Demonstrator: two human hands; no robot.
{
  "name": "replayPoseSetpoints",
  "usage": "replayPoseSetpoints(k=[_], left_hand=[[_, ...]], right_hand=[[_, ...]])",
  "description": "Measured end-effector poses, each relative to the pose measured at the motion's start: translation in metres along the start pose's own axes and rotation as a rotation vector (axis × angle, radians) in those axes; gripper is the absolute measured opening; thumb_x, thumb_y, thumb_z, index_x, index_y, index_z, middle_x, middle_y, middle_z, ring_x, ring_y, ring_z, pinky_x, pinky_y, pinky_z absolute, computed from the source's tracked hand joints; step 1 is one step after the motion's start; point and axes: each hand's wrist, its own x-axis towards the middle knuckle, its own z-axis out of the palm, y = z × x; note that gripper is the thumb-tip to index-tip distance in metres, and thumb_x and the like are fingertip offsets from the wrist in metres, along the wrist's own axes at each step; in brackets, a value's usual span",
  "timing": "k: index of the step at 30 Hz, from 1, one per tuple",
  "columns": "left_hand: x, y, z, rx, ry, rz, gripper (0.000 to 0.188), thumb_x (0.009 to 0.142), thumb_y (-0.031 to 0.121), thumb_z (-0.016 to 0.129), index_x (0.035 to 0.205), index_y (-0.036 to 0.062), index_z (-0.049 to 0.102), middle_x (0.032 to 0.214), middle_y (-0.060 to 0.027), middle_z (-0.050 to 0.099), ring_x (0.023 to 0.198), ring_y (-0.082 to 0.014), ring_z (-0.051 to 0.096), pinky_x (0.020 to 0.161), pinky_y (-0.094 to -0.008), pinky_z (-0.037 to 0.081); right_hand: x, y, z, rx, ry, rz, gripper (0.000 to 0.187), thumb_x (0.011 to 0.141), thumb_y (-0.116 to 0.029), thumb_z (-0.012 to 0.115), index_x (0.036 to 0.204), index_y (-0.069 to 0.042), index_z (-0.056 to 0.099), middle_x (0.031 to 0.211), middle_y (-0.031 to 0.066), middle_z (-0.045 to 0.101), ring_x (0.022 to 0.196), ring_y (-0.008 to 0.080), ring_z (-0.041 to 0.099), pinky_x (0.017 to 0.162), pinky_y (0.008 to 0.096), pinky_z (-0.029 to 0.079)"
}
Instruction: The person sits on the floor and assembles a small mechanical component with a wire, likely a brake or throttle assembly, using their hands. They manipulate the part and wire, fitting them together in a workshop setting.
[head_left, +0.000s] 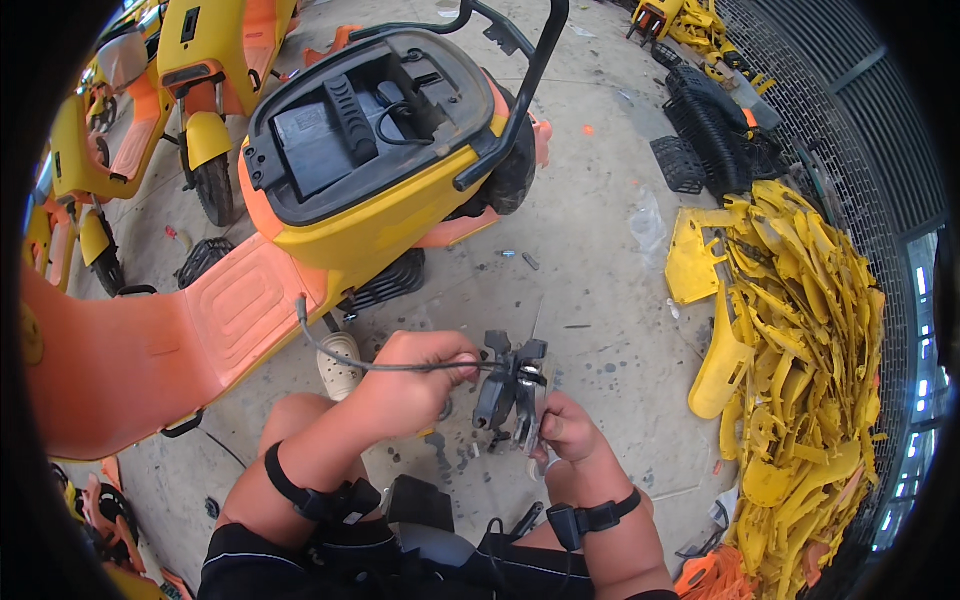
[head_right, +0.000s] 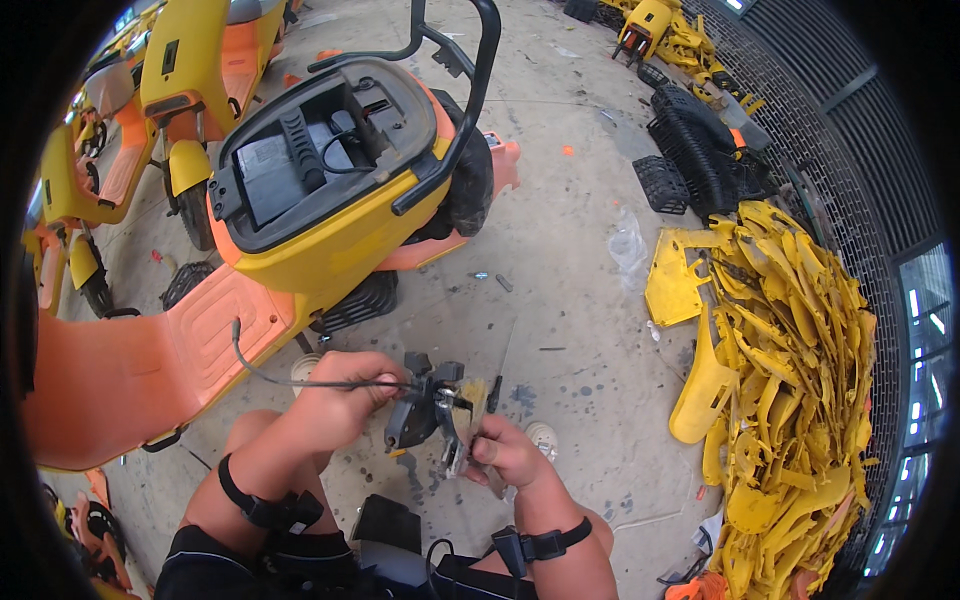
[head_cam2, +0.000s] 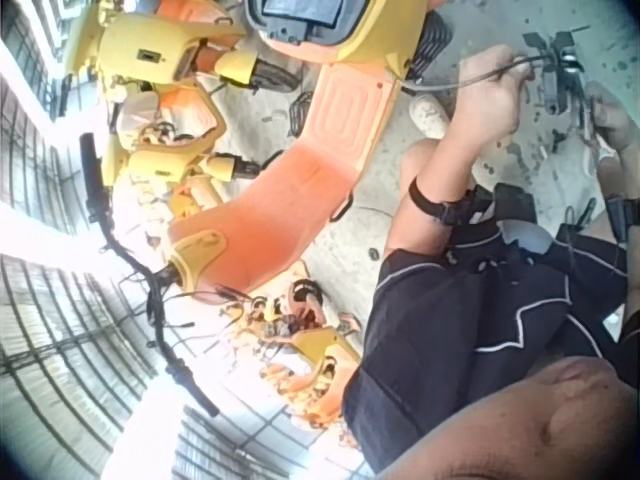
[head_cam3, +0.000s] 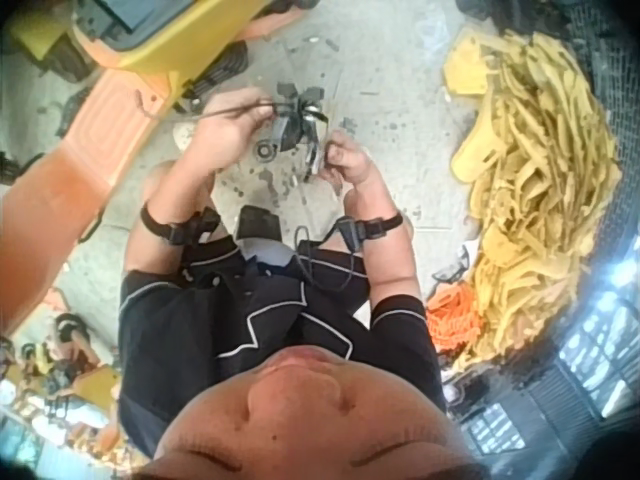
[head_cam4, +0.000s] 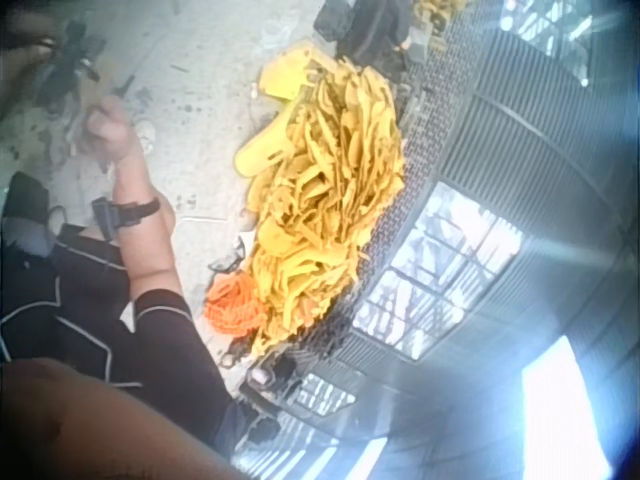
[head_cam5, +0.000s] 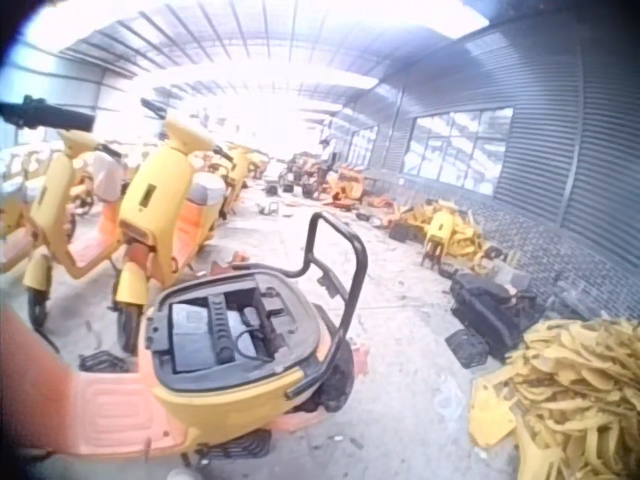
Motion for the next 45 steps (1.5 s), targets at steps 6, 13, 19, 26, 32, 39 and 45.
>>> replayPoseSetpoints(k=[6,13,19,26,32,39,45], left_hand=[[0.001,0.007,-0.011,-0.12,-0.183,-0.211,0.012,0.094,0.011,0.057,0.091,0.001,0.061,0.068,-0.0053,0.054,0.063,-0.0144,0.05,0.06,-0.0301,0.042],[0.002,0.012,0.006,0.595,0.111,0.51,0.032,0.07,-0.007,0.062,0.101,0.0029,0.06,0.086,-0.0132,0.061,0.079,-0.0363,0.058,0.067,-0.0407,0.048],[0.002,0.005,0.003,0.511,0.125,0.547,0.023,0.071,-0.008,0.06,0.092,0.001,0.063,0.074,-0.0121,0.06,0.066,-0.0295,0.058,0.06,-0.0373,0.047],[-0.006,0.015,-0.024,-0.43,-0.45,-0.412,0.022,0.097,0.015,0.054,0.085,-0.0019,0.061,0.062,0.0011,0.048,0.058,-0.0076,0.043,0.056,-0.0218,0.038],[-0.022,0.036,0.009,0.294,-0.013,-0.025,0.012,0.094,0.008,0.057,0.101,-0.001,0.058,0.072,-0.0066,0.056,0.065,-0.0181,0.054,0.063,-0.0297,0.046],[-0.011,0.019,0.014,0.664,0.148,0.602,0.017,0.08,-0.005,0.06,0.096,-0.0006,0.057,0.074,-0.014,0.057,0.065,-0.0351,0.055,0.059,-0.0385,0.046],[-0.018,0.019,0.005,0.404,-0.005,0.3,0.003,0.082,-0.004,0.058,0.083,-0.0016,0.059,0.069,-0.0105,0.055,0.061,-0.0261,0.053,0.056,-0.0338,0.043]], right_hand=[[-0.003,-0.007,0.003,-0.02,0.073,-0.012,0.054,0.08,-0.05,0.071,0.097,0.001,0.061,0.075,0.0082,0.059,0.051,0.013,0.049,0.044,0.0249,0.036],[-0.001,-0.005,0.002,0.127,-0.019,0.024,0.057,0.081,-0.052,0.069,0.097,0.002,0.061,0.065,0.0078,0.056,0.049,0.0137,0.049,0.045,0.027,0.037],[0.0,0.0,0.004,0.067,-0.064,-0.01,0.054,0.082,-0.051,0.069,0.098,0.001,0.062,0.065,0.0075,0.056,0.051,0.0134,0.05,0.046,0.027,0.039],[-0.007,-0.004,-0.006,-0.149,-0.101,0.015,0.051,0.081,-0.047,0.072,0.102,-0.001,0.063,0.074,0.0048,0.062,0.053,0.0096,0.047,0.048,0.0239,0.037],[-0.011,-0.004,0.003,-0.023,0.001,0.01,0.054,0.083,-0.048,0.069,0.106,0.001,0.061,0.079,0.0066,0.064,0.052,0.0104,0.047,0.047,0.0243,0.037],[-0.006,-0.002,0.017,0.138,-0.073,-0.008,0.058,0.083,-0.05,0.068,0.106,0.002,0.06,0.087,0.008,0.065,0.052,0.0106,0.048,0.044,0.0235,0.037],[-0.01,-0.006,0.013,-0.036,-0.082,-0.038,0.053,0.085,-0.048,0.067,0.106,0.001,0.062,0.081,0.0047,0.063,0.051,0.0083,0.047,0.045,0.0235,0.037]])
